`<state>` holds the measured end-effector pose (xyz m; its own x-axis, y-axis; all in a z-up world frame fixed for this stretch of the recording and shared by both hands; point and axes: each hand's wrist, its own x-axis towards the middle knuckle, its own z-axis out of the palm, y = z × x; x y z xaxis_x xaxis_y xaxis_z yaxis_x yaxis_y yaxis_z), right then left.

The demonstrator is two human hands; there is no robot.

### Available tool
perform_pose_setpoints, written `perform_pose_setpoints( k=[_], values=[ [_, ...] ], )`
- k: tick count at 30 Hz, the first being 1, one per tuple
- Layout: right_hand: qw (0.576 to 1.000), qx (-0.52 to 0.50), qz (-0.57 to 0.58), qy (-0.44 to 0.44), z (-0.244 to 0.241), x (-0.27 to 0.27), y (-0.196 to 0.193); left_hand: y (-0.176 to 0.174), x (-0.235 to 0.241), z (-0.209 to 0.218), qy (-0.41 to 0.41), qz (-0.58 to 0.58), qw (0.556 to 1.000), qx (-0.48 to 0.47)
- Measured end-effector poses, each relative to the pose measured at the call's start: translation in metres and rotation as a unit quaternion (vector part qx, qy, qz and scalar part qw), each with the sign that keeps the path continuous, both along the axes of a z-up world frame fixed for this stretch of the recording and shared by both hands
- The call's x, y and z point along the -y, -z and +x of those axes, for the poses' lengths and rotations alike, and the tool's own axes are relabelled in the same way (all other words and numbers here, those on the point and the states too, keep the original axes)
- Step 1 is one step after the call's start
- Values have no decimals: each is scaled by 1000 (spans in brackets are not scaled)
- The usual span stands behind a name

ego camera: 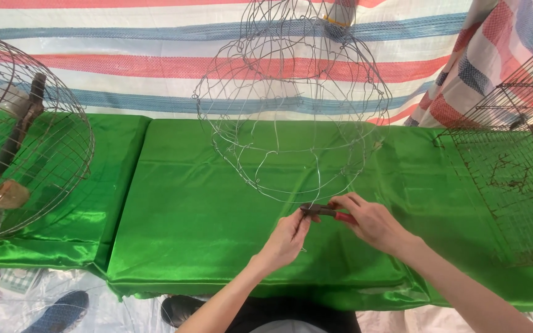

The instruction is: Assembling a wire cage by manually twisting wire and using pliers to secure the joints.

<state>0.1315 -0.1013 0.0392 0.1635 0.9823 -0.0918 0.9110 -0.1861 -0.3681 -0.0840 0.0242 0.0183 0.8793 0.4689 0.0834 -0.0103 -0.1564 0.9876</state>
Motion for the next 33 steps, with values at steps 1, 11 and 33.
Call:
perform_pose_setpoints(
  k=[1,11,33],
  values=[
    [1000,1,0,0,-2,-1,-4,1,0,0,0,0,1000,1],
    [1000,5,-24,5,-20,-6,-37,-10,-3,3,-16,21,999,-18],
    [986,160,-53,-9,2,-6,-24,-59,-23,-4,130,93,977,-137]
  ],
)
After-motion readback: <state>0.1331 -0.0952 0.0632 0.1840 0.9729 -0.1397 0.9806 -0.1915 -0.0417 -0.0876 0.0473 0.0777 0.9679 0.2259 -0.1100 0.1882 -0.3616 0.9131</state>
